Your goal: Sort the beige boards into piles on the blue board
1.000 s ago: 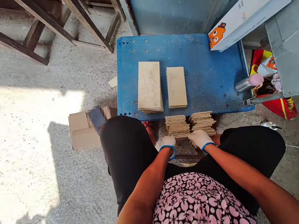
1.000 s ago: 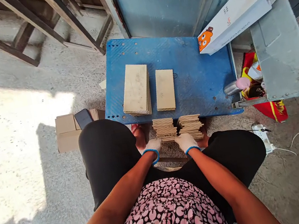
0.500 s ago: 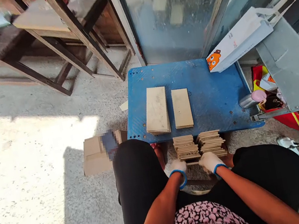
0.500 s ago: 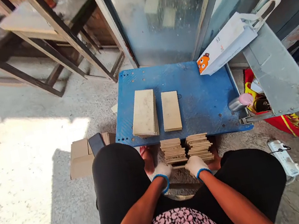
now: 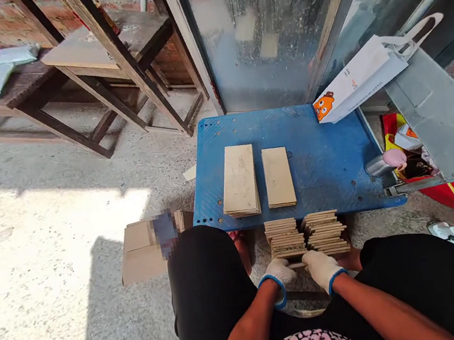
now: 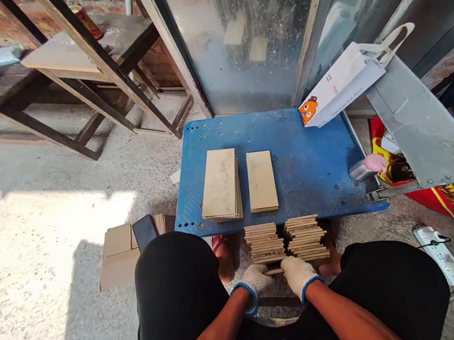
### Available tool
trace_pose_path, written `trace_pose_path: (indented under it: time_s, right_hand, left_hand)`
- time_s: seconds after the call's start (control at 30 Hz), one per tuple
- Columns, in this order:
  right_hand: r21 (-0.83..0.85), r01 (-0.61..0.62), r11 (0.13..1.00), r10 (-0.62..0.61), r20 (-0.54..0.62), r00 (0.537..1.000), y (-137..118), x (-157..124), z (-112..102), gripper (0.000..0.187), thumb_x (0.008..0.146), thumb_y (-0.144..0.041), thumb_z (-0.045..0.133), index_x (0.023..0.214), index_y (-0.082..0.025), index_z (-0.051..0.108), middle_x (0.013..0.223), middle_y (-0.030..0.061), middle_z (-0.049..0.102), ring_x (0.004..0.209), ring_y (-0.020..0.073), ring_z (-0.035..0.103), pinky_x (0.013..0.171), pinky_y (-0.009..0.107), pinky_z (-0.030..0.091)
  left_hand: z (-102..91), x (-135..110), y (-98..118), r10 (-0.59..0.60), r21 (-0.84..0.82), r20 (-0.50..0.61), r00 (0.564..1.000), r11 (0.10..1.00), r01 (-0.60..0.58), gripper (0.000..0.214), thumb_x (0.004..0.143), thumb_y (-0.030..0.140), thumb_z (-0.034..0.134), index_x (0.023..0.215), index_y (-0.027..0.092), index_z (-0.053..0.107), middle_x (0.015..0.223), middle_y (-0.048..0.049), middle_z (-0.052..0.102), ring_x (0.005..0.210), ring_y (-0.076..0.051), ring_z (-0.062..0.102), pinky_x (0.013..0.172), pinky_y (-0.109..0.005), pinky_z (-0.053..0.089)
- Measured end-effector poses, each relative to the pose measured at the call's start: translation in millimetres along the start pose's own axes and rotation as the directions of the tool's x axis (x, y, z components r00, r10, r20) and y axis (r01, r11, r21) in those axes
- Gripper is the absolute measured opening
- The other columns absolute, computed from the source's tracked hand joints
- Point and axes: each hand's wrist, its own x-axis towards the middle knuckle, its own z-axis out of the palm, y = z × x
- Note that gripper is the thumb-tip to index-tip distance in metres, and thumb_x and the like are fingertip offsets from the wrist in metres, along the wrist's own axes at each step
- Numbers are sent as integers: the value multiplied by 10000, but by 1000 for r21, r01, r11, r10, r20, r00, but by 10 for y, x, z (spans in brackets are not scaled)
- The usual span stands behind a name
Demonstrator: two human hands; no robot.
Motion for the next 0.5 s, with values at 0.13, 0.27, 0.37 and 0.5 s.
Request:
trace_pose_path:
  time_s: [0.13, 0.27, 0.37, 0.5]
  right_hand:
    - [-73, 37, 997, -36, 10, 999, -36, -1, -91, 246, 879, -194, 490, 1003, -208, 702, 1106, 133, 688, 1010, 279, 653, 746, 319, 426]
    - [-111, 77, 991, -76, 15, 997, -40, -75, -273, 222, 868, -260, 530, 990, -215, 711, 1057, 109, 708, 984, 280, 654, 709, 309, 405]
    - [-95, 120, 988, -123, -30, 992, 59, -186, -492, 208, 859, -312, 548, 957, -234, 714, 994, 69, 721, 943, 249, 648, 677, 288, 376]
    - [212, 171, 962, -155, -88, 984, 294, -342, -850, 120, 798, -292, 606, 820, -223, 701, 713, 0, 683, 684, 156, 608, 593, 244, 345]
  left_hand:
    - [-37, -62, -42, -4, 85, -27, 1000, 996, 6, 355, 735, 67, 575, 1037, 158, 737, 1069, -122, 717, 1081, -269, 641, 917, -293, 459]
    - [-211, -91, -61, -7, 105, -61, 998, 994, 13, 361, 673, 55, 584, 983, 133, 751, 1045, -158, 717, 1063, -291, 651, 886, -310, 468]
    - [-332, -121, -44, 28, 60, -45, 999, 998, -25, 293, 627, 70, 624, 880, 134, 759, 914, -121, 734, 976, -270, 672, 816, -283, 491]
    - [-406, -192, -18, 163, -123, 55, 985, 980, -155, 303, 691, 184, 633, 966, 133, 748, 875, -41, 733, 862, -206, 668, 724, -252, 515]
